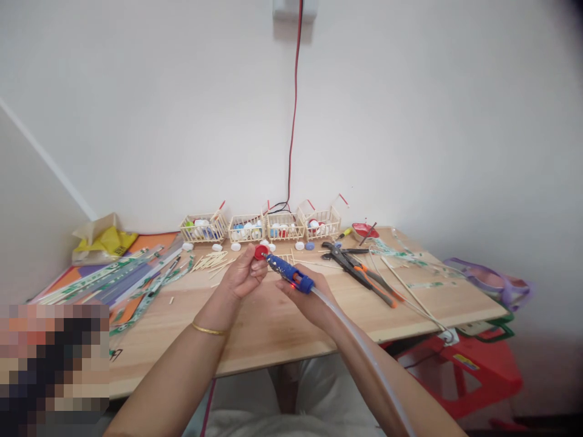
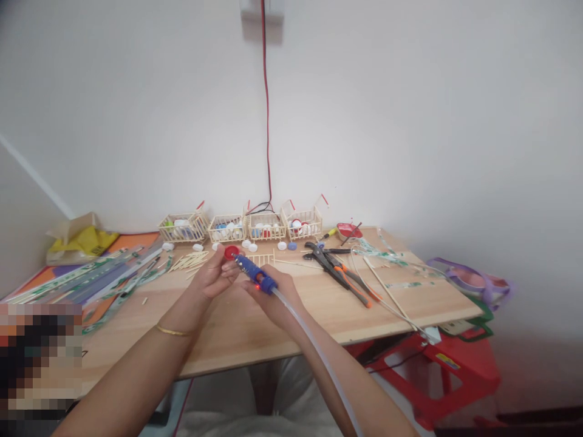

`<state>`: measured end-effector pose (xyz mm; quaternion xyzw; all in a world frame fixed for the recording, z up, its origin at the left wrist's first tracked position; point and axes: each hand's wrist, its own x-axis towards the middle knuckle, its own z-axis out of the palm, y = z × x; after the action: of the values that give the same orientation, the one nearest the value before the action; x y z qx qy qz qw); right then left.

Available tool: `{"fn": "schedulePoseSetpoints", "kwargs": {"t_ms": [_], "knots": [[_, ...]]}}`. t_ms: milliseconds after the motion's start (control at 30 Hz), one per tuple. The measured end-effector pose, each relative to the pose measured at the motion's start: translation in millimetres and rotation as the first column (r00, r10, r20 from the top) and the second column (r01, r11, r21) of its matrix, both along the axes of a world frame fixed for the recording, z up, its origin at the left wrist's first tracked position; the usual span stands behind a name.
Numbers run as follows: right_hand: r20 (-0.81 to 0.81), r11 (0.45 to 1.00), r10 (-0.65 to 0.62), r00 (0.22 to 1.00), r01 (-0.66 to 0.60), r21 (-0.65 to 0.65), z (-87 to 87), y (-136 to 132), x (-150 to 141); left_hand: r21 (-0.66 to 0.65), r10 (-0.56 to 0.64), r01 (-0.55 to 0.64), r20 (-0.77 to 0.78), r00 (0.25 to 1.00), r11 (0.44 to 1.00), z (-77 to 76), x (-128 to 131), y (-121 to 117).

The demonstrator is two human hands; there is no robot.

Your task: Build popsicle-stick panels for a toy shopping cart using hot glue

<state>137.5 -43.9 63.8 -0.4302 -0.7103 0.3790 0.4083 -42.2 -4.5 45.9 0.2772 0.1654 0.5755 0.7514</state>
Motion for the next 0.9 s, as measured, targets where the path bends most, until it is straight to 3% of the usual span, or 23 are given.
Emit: {"fn": "schedulePoseSetpoints", "kwargs": {"t_ms": [200,667,900], "knots": [[0.023,1.0,-0.012,1.0,0.011,0.021,2.0,1.7,0.6,-0.039,0.006,-0.005,0.014,1.0,0.999,0.0,1.5,-1.0],[0.036,1.0,-0.011,0.999,0.01,0.011,-0.6,3.2,-0.1,0.023,-0.015,0.016,-0.06,0.998,1.0,-0.8,1.2,-0.3],[0.062,0.995,0.013,0.998,-0.019,0.099,-5.0,4.8,4.5,0.01,0.002,0.0,-0.14,0.99,1.0,-1.4,1.8,2.3]]}}
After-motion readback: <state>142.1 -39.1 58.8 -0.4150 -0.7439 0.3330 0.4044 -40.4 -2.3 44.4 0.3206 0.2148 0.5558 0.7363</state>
